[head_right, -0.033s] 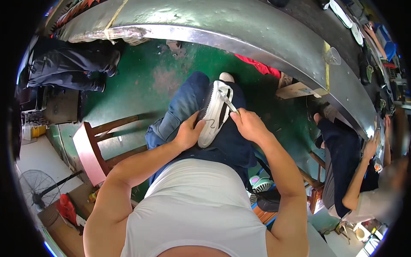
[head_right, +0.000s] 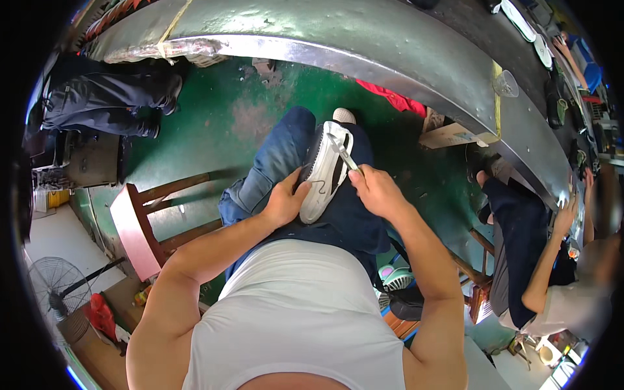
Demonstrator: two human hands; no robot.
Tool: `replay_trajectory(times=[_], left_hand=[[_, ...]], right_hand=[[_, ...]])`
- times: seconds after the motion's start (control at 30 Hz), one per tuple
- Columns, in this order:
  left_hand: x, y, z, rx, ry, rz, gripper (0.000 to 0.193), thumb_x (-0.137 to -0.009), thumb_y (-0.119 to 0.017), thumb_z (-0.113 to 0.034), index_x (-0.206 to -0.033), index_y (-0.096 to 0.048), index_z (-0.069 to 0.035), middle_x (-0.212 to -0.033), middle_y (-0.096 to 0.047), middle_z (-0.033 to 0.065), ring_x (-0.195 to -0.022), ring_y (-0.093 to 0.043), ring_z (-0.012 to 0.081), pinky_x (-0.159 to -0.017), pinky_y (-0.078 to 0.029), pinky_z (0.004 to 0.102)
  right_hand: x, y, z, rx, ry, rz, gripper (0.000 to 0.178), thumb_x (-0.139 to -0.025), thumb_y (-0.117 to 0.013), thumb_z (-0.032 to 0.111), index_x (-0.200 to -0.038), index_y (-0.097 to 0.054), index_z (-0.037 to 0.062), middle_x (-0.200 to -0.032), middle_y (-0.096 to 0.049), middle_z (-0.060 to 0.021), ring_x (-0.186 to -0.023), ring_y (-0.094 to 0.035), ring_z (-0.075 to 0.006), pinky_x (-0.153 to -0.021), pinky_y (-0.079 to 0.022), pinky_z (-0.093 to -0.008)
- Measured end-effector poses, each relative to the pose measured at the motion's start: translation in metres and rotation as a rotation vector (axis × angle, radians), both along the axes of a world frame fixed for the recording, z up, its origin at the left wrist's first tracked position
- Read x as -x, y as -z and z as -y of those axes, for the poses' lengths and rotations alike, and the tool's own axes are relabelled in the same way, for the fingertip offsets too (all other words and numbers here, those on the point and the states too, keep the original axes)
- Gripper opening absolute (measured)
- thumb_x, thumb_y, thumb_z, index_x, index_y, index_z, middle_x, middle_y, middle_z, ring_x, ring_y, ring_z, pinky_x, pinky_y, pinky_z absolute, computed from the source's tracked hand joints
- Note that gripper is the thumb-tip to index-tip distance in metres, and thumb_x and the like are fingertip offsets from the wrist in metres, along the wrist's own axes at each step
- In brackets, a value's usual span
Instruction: Manually shaping and securing shoe uppers onto lasts using pincers and a shoe hammer on a production line.
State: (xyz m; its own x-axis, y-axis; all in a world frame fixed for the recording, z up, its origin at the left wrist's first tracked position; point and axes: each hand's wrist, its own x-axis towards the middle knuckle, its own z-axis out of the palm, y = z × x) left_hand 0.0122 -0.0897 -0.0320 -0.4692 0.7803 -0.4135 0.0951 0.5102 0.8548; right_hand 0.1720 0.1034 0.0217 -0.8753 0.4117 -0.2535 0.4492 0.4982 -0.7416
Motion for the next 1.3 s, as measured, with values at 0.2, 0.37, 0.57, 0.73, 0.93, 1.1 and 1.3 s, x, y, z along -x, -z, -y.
replay_trajectory(times=[0.2,0.37,0.57,0.73,0.93,1.1,1.3], left_hand=[[0.009,-0.023,0.004,0.19,0.27,-0.012,0.107,-0.079,-0.079,-0.023,-0.157,-0.01,-0.003,-0.126,-0.059,0.0358,-0.124,-0.058,0.0384,-0.106,-0.044,0.0392],[0.05,-0.088,-0.004,0.146,0.321,-0.413,0.09,-0.075,-0.081,-0.015,-0.149,-0.033,-0.001,-0.123,-0.063,0.03,-0.109,-0.067,0.0383,-0.097,-0.052,0.0397],[0.071,-0.123,-0.06,-0.727,-0.093,0.079,0.051,-0.082,-0.079,0.0,-0.123,-0.05,0.002,-0.105,-0.067,0.0118,-0.092,-0.066,0.0156,-0.079,-0.056,0.0285],[0.072,-0.045,-0.115,-0.149,-0.082,-0.073,0.056,-0.095,-0.065,-0.048,-0.109,-0.068,0.006,-0.092,-0.072,0.0175,-0.085,-0.067,0.0166,-0.075,-0.054,0.0352],[0.032,0.065,-0.052,0.048,-0.244,0.77,0.062,-0.108,-0.033,-0.049,-0.135,-0.055,0.002,-0.124,-0.065,0.0159,-0.112,-0.061,0.0254,-0.101,-0.047,0.0381],[0.006,0.055,-0.033,-0.095,-0.185,0.559,0.058,-0.109,-0.03,-0.046,-0.143,-0.047,-0.002,-0.135,-0.058,0.0141,-0.123,-0.055,0.0223,-0.106,-0.044,0.0353],[-0.003,0.025,-0.019,-0.168,-0.136,0.4,0.06,-0.109,-0.029,-0.044,-0.154,-0.029,-0.004,-0.146,-0.047,0.016,-0.138,-0.041,0.0241,-0.115,-0.031,0.0326]], right_hand=[[-0.016,0.031,0.028,0.025,-0.023,0.171,0.032,-0.102,-0.053,0.03,-0.101,-0.06,-0.0008,-0.074,-0.066,-0.0159,-0.071,-0.067,-0.0317,-0.069,-0.052,-0.0391],[-0.058,0.038,0.053,0.292,0.332,-0.186,0.029,-0.099,-0.056,0.027,-0.111,-0.06,0.0004,-0.083,-0.068,-0.0095,-0.077,-0.068,-0.0215,-0.074,-0.053,-0.0343],[-0.069,0.049,0.067,0.399,0.462,-0.231,0.031,-0.098,-0.057,0.022,-0.12,-0.057,0.0011,-0.092,-0.068,-0.0063,-0.083,-0.065,-0.0157,-0.077,-0.052,-0.0305],[-0.062,0.003,0.043,0.265,0.288,0.005,0.035,-0.096,-0.059,0.018,-0.125,-0.056,-0.0007,-0.096,-0.069,-0.0111,-0.086,-0.067,-0.0225,-0.08,-0.052,-0.033],[-0.052,-0.023,0.026,0.023,-0.092,0.154,0.049,-0.093,-0.061,0.015,-0.136,-0.05,-0.0046,-0.118,-0.064,-0.0245,-0.11,-0.063,-0.04,-0.097,-0.049,-0.0425],[-0.025,-0.027,0.025,-0.23,-0.226,0.166,0.048,-0.092,-0.062,0.017,-0.133,-0.052,-0.0064,-0.117,-0.063,-0.0283,-0.113,-0.06,-0.0431,-0.099,-0.048,-0.0456],[0.039,-0.074,-0.017,0.283,-0.302,0.651,0.024,-0.095,-0.061,0.023,-0.098,-0.062,-0.0009,-0.083,-0.068,-0.0124,-0.074,-0.067,-0.0225,-0.068,-0.052,-0.0385]])
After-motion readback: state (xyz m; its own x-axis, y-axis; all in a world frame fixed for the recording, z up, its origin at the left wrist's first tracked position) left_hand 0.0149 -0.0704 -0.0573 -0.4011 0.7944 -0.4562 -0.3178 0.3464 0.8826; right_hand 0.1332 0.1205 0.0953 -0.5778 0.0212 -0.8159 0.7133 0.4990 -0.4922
